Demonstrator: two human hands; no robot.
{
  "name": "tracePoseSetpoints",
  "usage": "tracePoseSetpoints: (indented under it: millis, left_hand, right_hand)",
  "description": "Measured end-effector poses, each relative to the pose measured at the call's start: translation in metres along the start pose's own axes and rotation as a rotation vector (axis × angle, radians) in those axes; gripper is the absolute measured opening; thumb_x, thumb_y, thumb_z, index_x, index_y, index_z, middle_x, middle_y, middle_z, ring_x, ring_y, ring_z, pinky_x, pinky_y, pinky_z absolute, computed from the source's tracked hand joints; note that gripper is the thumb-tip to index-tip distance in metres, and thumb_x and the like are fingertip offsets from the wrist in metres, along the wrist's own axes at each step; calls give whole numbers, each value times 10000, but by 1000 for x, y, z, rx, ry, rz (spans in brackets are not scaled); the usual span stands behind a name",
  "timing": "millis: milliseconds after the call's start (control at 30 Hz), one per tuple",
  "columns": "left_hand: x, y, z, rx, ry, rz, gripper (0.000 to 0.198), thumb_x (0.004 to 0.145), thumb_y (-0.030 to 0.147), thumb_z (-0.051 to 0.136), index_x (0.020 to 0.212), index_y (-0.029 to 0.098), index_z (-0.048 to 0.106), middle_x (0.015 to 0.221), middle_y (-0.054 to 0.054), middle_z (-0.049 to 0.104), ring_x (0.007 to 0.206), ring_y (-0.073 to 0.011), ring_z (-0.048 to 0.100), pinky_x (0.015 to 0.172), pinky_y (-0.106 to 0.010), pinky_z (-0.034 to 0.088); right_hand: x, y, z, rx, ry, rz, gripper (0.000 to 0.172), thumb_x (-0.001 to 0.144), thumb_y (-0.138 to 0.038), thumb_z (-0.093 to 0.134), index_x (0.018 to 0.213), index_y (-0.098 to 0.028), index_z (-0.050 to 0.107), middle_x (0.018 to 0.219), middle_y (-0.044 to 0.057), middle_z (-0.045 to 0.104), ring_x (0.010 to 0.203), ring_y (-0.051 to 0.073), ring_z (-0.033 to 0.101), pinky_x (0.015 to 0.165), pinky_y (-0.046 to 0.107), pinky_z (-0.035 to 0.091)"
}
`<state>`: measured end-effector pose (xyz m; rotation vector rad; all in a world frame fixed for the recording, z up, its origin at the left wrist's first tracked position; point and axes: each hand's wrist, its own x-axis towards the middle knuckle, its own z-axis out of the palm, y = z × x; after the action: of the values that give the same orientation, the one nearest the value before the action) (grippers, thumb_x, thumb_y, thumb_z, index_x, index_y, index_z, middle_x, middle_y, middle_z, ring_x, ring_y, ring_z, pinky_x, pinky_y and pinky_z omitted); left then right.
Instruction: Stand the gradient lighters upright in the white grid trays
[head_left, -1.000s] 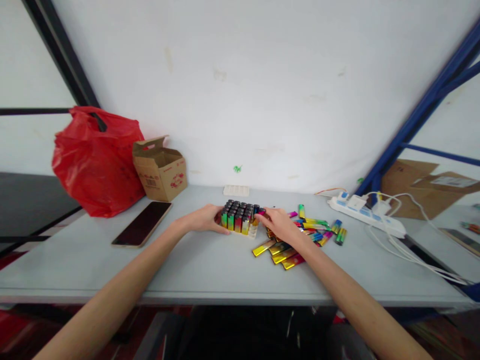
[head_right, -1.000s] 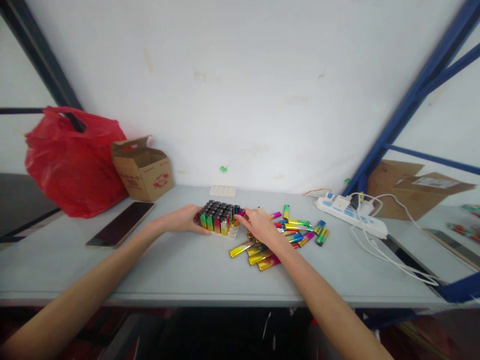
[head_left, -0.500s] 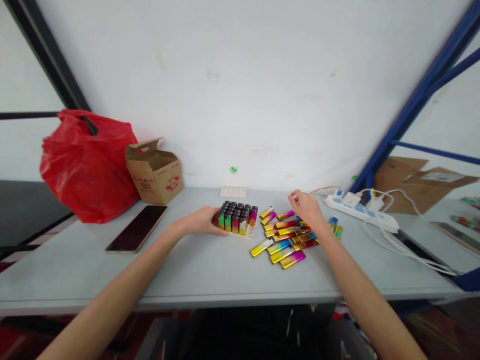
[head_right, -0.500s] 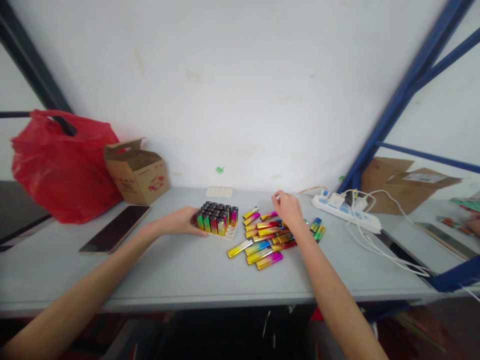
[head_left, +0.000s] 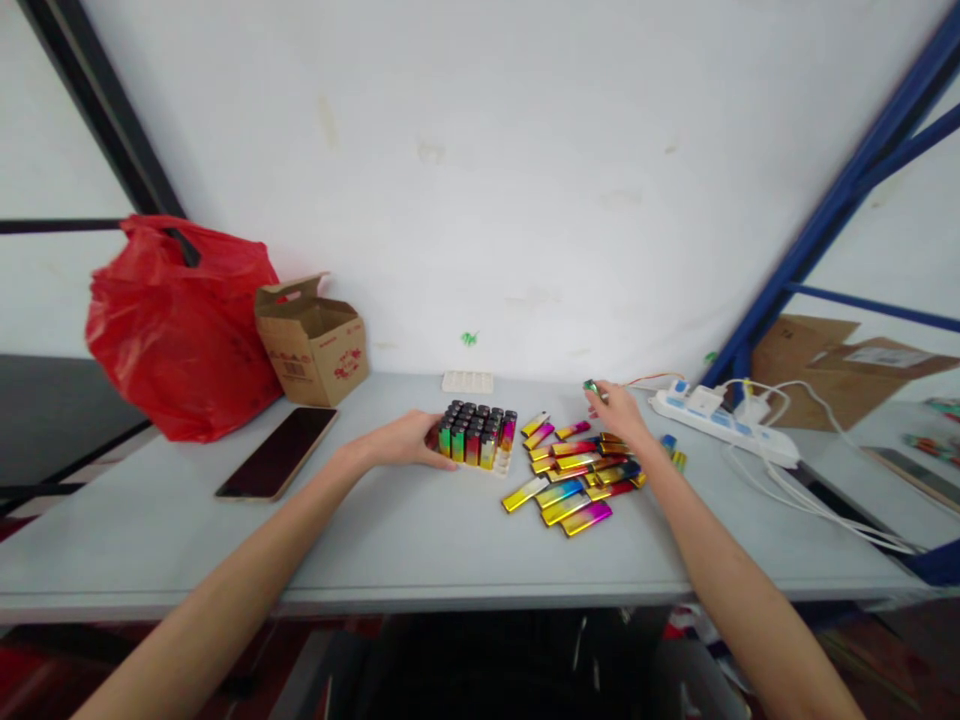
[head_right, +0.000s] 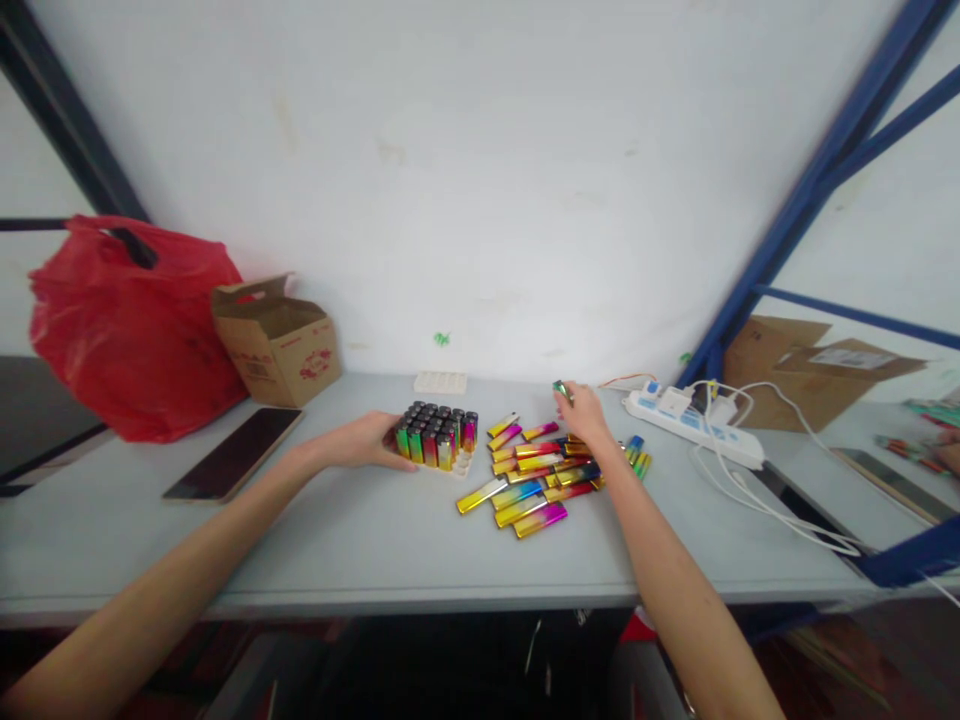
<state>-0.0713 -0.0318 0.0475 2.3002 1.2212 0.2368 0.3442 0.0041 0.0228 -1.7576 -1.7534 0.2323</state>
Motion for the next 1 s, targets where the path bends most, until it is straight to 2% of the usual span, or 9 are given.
tracePoseSetpoints:
  millis: [67,167,267,400,567,733,800,900,1000]
  left_hand:
    - [-1,2,-1,2,-2,1,611,713,690,810,1056,196,703,944,-21,755,822,-233,670,675,-287,475]
    - [-1,3,-1,19,0,-8,615,704,698,808,1034,191,698,920,-25,745,812,-236,662,665,-291,470]
    - [-1,4,-1,22,5,-5,620,703,701,805,1034,188,696,913,-27,743,806,-237,656,662,-293,467]
    - [-2,4,-1,0,10,0,647,697,697,813,1072,182,702,948,-36,752,836,-249,667,686,-299,478]
    - [-3,6,-2,-10,12,1,646,687,709,812,1045,181,710,919,-30,752,829,-246,666,682,-294,472]
    - [-3,6,-1,-6,7,6,629,705,681,815,1058,172,706,937,-37,757,828,-244,667,685,-294,472]
    - [-3,4,-1,-19,5,20,622,712,679,817,1063,178,708,930,-30,755,808,-232,661,679,-290,470]
    - [-2,2,-1,-40,1,37,619,719,671,824,1083,183,712,925,-23,752,791,-222,654,670,-283,469]
    - [-2,1,-1,-41,9,56,626,725,673,828,1103,186,718,927,-20,753,794,-222,655,672,-280,469]
  right_hand:
    - [-5,-12,2,405,-3,1,293,973,-509,561,1012,-220,592,869,31,718,594,148,607,608,279,475]
    - [-15,-34,9,868,-131,45,503,840,-707,686,996,-253,536,688,-72,565,438,78,350,445,208,280]
    - [-27,-57,18,1031,-247,147,614,821,-844,625,815,-245,487,536,-125,284,423,64,177,412,191,148]
    - [-44,-84,29,1047,-283,211,616,913,-770,522,642,-258,313,527,-109,191,440,66,110,389,202,111]
    - [-61,-103,38,973,-255,181,499,957,-601,439,612,-269,297,507,-81,226,426,82,130,374,214,144]
    - [-64,-105,40,974,-312,114,567,944,-699,465,609,-258,347,523,-86,212,429,78,142,392,217,140]
    - [-64,-104,40,983,-343,77,616,931,-781,477,638,-242,424,538,-90,226,432,77,163,403,219,153]
    - [-65,-104,36,975,-328,-36,655,929,-846,465,856,-211,608,599,-75,349,455,95,292,420,223,250]
    - [-68,-105,29,827,-259,-173,630,983,-798,445,1092,-213,652,763,-14,554,602,142,523,509,249,438]
